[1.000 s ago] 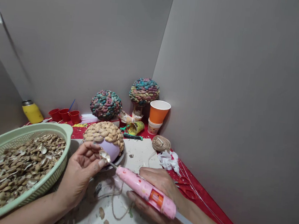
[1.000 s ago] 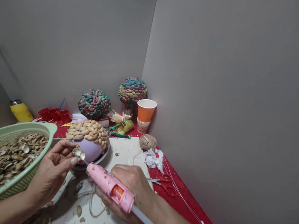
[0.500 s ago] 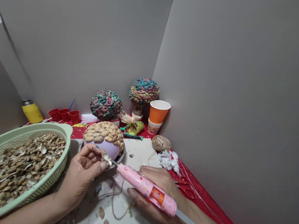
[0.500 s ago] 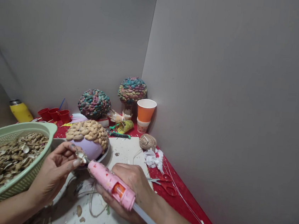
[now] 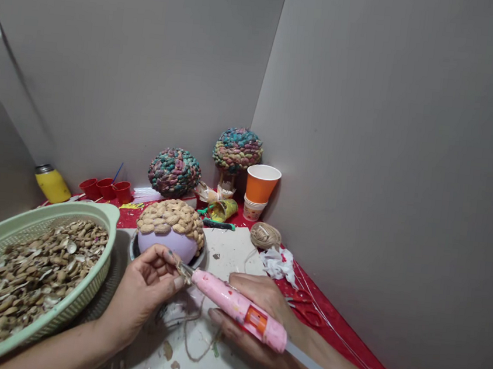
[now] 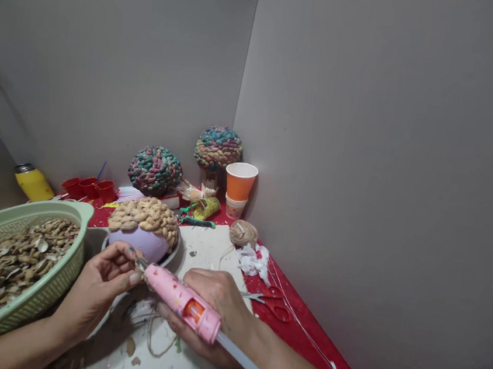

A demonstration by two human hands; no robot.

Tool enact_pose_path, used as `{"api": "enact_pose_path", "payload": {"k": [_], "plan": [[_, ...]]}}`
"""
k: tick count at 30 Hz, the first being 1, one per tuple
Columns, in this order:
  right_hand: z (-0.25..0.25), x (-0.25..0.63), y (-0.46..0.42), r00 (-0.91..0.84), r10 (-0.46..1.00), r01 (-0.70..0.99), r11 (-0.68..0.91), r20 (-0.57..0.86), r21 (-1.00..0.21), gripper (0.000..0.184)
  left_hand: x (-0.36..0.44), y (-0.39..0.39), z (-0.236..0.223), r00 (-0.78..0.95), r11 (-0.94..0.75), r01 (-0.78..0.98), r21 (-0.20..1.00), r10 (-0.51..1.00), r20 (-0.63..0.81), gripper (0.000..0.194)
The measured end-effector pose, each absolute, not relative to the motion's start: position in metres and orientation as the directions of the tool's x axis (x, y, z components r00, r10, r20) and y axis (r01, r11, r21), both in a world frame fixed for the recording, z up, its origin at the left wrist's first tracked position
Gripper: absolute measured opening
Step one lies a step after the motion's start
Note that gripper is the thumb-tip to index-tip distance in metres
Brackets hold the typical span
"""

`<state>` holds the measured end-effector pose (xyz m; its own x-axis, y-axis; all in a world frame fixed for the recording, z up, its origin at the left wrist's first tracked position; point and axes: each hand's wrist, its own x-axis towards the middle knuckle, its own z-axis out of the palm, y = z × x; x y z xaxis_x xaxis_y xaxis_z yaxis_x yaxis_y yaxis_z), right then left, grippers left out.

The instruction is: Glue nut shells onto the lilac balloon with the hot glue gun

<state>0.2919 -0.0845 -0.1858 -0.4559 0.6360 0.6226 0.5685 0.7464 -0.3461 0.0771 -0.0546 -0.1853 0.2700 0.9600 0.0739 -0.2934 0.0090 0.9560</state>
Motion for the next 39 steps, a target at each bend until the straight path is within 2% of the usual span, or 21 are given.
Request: {"api": "enact_pose_path", "payload": {"k": [11, 20, 27, 39], "plan": [[-0.1867, 0.291, -0.0844, -0.489, 0.592, 0.582, 0.769, 0.64, -0.266, 0.032, 0.0759, -0.0537, -0.1864, 0.255, 0.022, -0.275, 0.961, 0.965, 0.051, 0.028], [-0.1892, 0.2917, -0.0839, -0.464, 0.624, 0.572, 0.753, 0.629, -0.326, 0.033, 0.0738, -0.0521, -0.1862, 0.253, 0.006, -0.305, 0.952, 0.965, 0.075, 0.025], [-0.1919, 0.2927, -0.0818, -0.493, 0.59, 0.553, 0.78, 0.639, -0.294, 0.03, 0.0755, -0.0536, -0.1833, 0.242, 0.006, -0.333, 0.943, 0.967, 0.08, 0.025], [-0.1904, 0.293, -0.0831, -0.489, 0.604, 0.559, 0.771, 0.63, -0.305, 0.03, 0.0762, -0.0533, -0.1816, 0.205, -0.013, -0.363, 0.932, 0.974, 0.093, 0.025]]}}
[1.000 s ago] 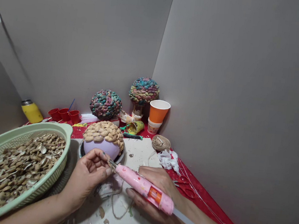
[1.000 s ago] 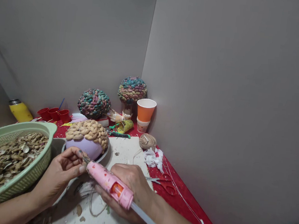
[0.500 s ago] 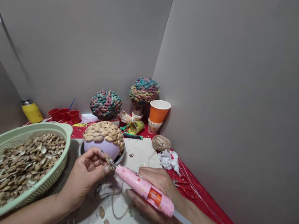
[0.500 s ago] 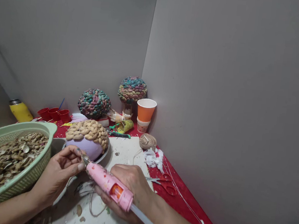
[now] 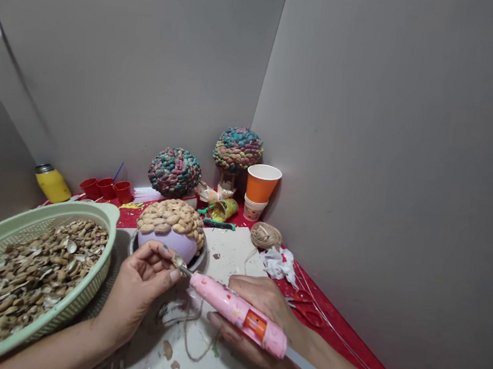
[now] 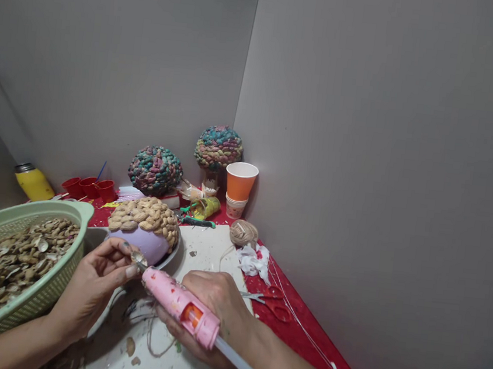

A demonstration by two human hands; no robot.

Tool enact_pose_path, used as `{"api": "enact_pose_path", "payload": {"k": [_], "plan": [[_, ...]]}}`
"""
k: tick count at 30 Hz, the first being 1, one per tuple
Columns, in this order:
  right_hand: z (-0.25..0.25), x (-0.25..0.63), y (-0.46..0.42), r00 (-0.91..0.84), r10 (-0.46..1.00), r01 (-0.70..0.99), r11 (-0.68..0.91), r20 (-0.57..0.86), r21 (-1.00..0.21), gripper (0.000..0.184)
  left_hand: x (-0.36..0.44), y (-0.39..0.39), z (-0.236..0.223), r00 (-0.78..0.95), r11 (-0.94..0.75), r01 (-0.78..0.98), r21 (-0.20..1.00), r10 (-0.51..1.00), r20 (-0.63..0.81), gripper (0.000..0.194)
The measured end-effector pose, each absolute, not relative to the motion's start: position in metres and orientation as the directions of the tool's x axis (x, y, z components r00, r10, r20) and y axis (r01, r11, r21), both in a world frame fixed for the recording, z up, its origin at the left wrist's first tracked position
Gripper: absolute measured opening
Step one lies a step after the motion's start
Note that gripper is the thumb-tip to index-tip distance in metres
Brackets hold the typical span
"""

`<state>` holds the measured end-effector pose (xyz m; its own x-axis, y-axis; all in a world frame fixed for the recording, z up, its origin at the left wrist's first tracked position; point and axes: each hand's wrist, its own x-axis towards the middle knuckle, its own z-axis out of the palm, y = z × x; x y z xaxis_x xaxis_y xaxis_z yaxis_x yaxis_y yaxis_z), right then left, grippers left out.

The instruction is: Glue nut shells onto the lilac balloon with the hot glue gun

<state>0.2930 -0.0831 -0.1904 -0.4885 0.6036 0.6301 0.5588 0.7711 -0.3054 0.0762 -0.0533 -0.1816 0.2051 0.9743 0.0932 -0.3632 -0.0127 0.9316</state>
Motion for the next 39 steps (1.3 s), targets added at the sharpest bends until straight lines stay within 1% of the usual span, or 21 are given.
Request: {"api": "enact_pose_path", "payload": {"k": [3, 8, 11, 15, 20, 23, 26, 32, 36, 39], "plan": [[-0.1905, 0.2929, -0.0838, -0.5, 0.612, 0.564, 0.767, 0.613, -0.305, 0.03, 0.0764, -0.0529, -0.1806, 0.192, -0.019, -0.365, 0.931, 0.977, 0.096, 0.025], [-0.1875, 0.2908, -0.0827, -0.481, 0.568, 0.574, 0.78, 0.668, -0.25, 0.032, 0.0763, -0.0519, -0.1808, 0.183, -0.025, -0.368, 0.929, 0.978, 0.099, 0.025], [-0.1857, 0.2908, -0.0822, -0.501, 0.56, 0.575, 0.785, 0.659, -0.231, 0.031, 0.0751, -0.0525, -0.1823, 0.187, -0.034, -0.368, 0.929, 0.976, 0.109, 0.024], [-0.1903, 0.2928, -0.0818, -0.511, 0.58, 0.582, 0.777, 0.635, -0.24, 0.03, 0.0744, -0.0528, -0.1839, 0.196, -0.034, -0.373, 0.927, 0.974, 0.115, 0.023], [-0.1941, 0.2942, -0.0813, -0.516, 0.573, 0.596, 0.774, 0.637, -0.214, 0.03, 0.076, -0.0523, -0.1821, 0.169, -0.039, -0.386, 0.922, 0.979, 0.112, 0.024], [-0.1925, 0.2936, -0.0817, -0.52, 0.582, 0.588, 0.775, 0.625, -0.233, 0.03, 0.0763, -0.053, -0.1799, 0.149, -0.045, -0.381, 0.923, 0.983, 0.109, 0.025], [-0.1915, 0.292, -0.082, -0.503, 0.576, 0.573, 0.78, 0.644, -0.25, 0.031, 0.0761, -0.0536, -0.179, 0.147, -0.052, -0.375, 0.926, 0.982, 0.115, 0.023], [-0.1913, 0.2916, -0.0813, -0.513, 0.571, 0.568, 0.786, 0.64, -0.246, 0.027, 0.0762, -0.0523, -0.1796, 0.131, -0.065, -0.362, 0.93, 0.984, 0.119, 0.024], [-0.1884, 0.2923, -0.0827, -0.511, 0.586, 0.586, 0.773, 0.629, -0.243, 0.031, 0.0757, -0.0527, -0.1804, 0.127, -0.064, -0.359, 0.931, 0.985, 0.116, 0.024], [-0.1873, 0.2923, -0.0833, -0.509, 0.587, 0.585, 0.772, 0.629, -0.247, 0.031, 0.0746, -0.054, -0.1814, 0.127, -0.066, -0.362, 0.93, 0.985, 0.119, 0.025]]}}
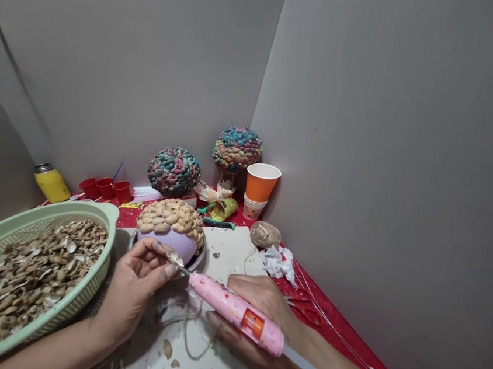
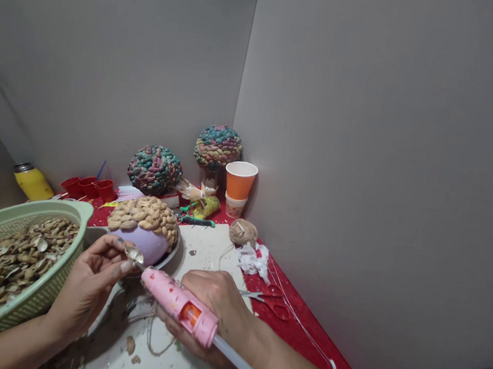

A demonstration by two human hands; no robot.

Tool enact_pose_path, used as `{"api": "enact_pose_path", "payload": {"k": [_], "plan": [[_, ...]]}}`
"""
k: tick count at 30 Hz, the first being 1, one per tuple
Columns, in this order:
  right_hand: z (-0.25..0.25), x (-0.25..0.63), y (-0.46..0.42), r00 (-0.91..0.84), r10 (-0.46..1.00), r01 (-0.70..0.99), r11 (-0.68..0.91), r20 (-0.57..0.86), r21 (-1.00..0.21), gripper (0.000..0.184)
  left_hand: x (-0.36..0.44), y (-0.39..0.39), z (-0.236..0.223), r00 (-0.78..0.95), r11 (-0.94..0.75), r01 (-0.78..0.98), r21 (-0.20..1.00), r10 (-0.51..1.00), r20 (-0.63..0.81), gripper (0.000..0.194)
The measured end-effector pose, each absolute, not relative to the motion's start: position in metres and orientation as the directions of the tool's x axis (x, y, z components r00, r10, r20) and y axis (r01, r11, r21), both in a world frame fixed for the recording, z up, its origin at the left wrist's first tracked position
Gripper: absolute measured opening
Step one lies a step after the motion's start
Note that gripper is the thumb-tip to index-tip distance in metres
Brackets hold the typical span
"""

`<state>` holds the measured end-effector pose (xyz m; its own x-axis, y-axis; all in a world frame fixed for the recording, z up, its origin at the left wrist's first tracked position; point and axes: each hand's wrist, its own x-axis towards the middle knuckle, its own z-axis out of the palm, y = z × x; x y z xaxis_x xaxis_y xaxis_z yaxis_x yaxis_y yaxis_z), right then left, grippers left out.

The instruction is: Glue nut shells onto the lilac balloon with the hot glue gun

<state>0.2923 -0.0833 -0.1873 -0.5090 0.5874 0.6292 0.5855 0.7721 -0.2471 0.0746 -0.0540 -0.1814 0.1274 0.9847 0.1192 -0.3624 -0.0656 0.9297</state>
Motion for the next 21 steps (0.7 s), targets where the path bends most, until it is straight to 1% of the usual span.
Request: {"api": "enact_pose_path", "payload": {"k": [3, 7, 12, 18, 21], "plan": [[-0.189, 0.2929, -0.083, -0.51, 0.594, 0.584, 0.77, 0.622, -0.258, 0.03, 0.0743, -0.0545, -0.1814, 0.125, -0.07, -0.368, 0.927, 0.984, 0.124, 0.023], [-0.1924, 0.2942, -0.0823, -0.526, 0.628, 0.612, 0.748, 0.574, -0.258, 0.027, 0.0748, -0.053, -0.181, 0.111, -0.072, -0.377, 0.923, 0.986, 0.122, 0.024], [-0.1924, 0.2947, -0.0825, -0.519, 0.626, 0.594, 0.754, 0.582, -0.281, 0.026, 0.0748, -0.052, -0.1803, 0.098, -0.075, -0.388, 0.919, 0.988, 0.122, 0.025], [-0.1916, 0.2951, -0.0834, -0.549, 0.624, 0.619, 0.75, 0.555, -0.231, 0.025, 0.0759, -0.0534, -0.176, 0.088, -0.068, -0.409, 0.91, 0.99, 0.114, 0.024], [-0.1924, 0.2957, -0.0835, -0.546, 0.63, 0.618, 0.748, 0.553, -0.242, 0.026, 0.0764, -0.0538, -0.1749, 0.09, -0.066, -0.417, 0.906, 0.989, 0.114, 0.024]]}}
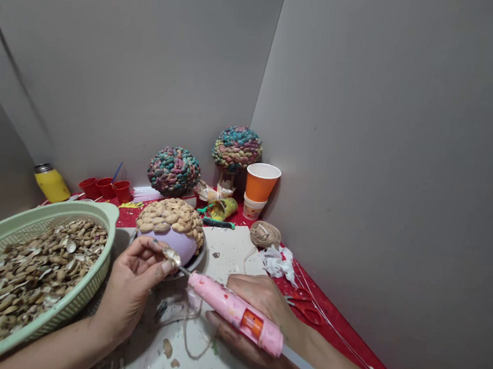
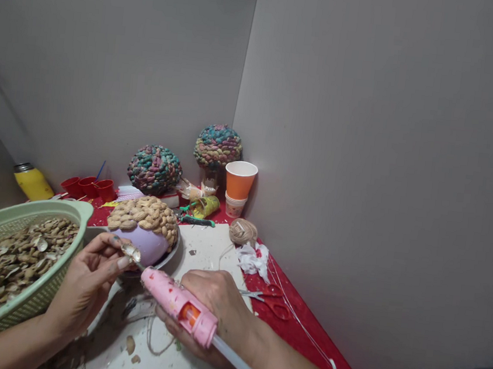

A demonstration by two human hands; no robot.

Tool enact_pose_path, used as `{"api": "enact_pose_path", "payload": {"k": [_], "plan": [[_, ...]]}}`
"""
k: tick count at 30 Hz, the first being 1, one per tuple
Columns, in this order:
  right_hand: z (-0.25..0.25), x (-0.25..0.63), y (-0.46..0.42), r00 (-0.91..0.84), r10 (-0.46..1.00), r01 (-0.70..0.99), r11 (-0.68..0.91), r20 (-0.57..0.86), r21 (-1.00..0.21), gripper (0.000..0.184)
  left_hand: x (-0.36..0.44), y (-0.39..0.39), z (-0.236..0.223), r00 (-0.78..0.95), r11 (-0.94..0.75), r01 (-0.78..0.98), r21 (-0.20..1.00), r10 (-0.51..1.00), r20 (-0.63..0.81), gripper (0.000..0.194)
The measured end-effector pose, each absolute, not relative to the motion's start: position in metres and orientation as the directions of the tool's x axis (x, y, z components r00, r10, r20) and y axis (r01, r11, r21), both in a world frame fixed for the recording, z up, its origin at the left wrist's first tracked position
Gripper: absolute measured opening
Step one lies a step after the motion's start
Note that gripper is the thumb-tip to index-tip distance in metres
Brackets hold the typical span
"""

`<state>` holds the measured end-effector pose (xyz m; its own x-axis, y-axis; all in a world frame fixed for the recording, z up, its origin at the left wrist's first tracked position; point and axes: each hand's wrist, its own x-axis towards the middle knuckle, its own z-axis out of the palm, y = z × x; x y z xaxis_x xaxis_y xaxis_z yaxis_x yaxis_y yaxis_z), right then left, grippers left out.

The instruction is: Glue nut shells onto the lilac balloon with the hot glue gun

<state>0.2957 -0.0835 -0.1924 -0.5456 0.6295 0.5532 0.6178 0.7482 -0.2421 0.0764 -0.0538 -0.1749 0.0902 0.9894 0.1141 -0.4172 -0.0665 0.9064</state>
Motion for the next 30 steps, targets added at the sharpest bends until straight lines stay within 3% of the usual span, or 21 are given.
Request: {"api": "enact_pose_path", "payload": {"k": [12, 18, 21, 27, 30], "plan": [[-0.192, 0.296, -0.081, -0.532, 0.619, 0.639, 0.741, 0.578, -0.205, 0.03, 0.076, -0.056, -0.171, 0.098, -0.042, -0.443, 0.896, 0.991, 0.095, 0.025], [-0.186, 0.303, -0.076, -0.396, 0.644, 0.698, 0.674, 0.655, -0.241, 0.033, 0.078, -0.067, -0.176, 0.151, -0.032, -0.397, 0.917, 0.984, 0.099, 0.025], [-0.19, 0.308, -0.069, -0.306, 0.701, 0.786, 0.568, 0.644, -0.245, 0.035, 0.081, -0.074, -0.184, 0.181, -0.053, -0.354, 0.934, 0.976, 0.124, 0.024], [-0.2, 0.324, -0.053, -0.197, 0.944, 0.932, 0.264, 0.264, -0.247, 0.024, 0.084, -0.077, -0.202, 0.211, -0.139, -0.276, 0.951, 0.957, 0.201, 0.018], [-0.2, 0.337, -0.05, -0.141, 0.972, 0.96, 0.181, 0.19, -0.213, 0.01, 0.083, -0.076, -0.208, 0.181, -0.205, -0.203, 0.957, 0.953, 0.243, 0.018]]}}
